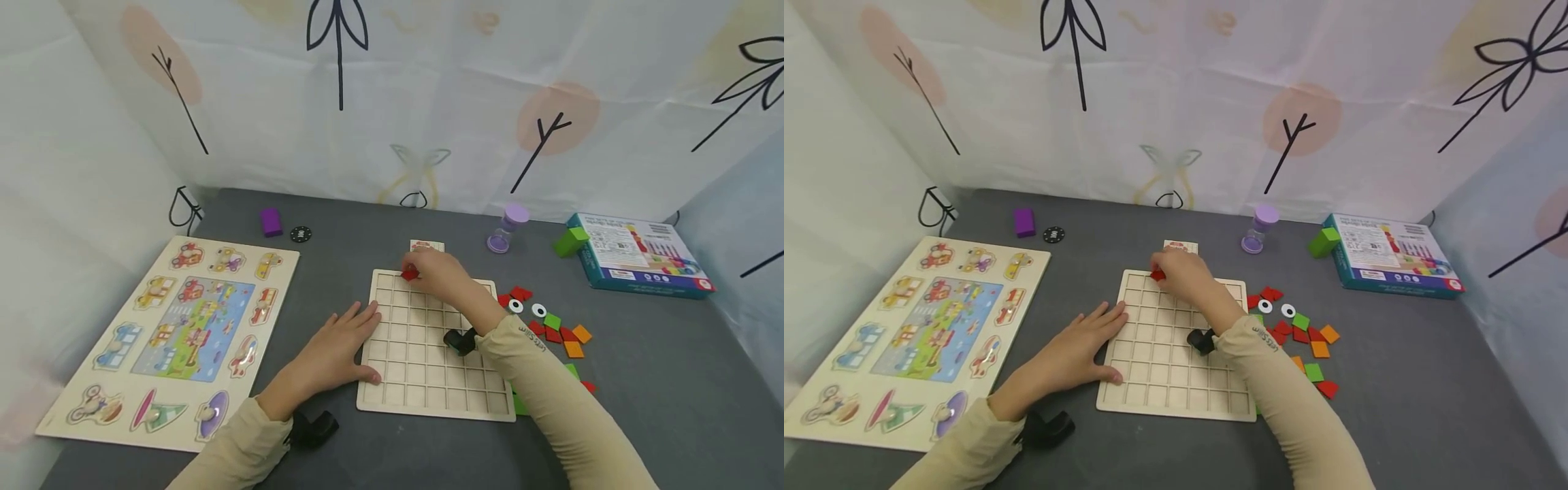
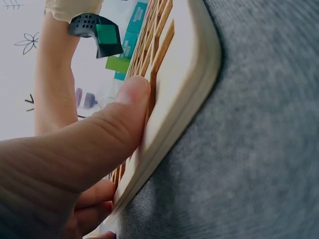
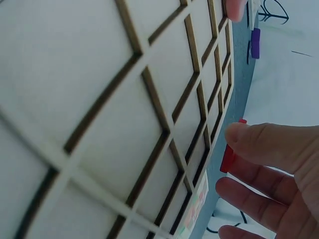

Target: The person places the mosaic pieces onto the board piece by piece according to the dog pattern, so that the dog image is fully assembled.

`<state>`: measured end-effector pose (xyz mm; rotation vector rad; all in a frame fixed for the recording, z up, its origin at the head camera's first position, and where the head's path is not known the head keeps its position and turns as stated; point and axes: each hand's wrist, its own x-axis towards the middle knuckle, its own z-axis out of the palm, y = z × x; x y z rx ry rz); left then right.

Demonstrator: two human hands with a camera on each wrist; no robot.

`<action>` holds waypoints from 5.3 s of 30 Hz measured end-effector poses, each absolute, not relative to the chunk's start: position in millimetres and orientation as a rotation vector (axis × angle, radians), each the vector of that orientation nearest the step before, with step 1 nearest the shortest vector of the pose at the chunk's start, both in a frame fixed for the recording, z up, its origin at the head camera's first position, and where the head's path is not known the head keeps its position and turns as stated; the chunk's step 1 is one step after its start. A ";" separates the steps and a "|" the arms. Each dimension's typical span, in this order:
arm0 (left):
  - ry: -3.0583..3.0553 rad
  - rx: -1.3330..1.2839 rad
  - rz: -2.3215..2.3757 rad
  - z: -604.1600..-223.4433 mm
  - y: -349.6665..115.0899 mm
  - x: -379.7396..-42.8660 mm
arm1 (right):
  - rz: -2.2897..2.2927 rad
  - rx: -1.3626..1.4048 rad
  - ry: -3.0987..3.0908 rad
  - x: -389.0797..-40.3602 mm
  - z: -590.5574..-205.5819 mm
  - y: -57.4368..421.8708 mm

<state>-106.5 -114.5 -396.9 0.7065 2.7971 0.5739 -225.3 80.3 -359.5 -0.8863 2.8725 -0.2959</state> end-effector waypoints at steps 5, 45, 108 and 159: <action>2.762 0.729 0.574 -395.8 -115.8 -108.4 | -0.270 -0.899 2.838 -225.1 -362.0 74.9; 2.690 0.699 0.633 -394.6 -126.4 -116.4 | -0.711 -0.582 2.927 -191.0 -355.2 232.0; 2.697 0.758 0.685 -401.8 -131.8 -119.1 | -0.452 -0.207 2.764 -151.0 -361.8 336.9; 2.706 0.775 0.711 -400.3 -132.7 -115.9 | -0.455 -0.760 2.896 -205.9 -349.1 142.3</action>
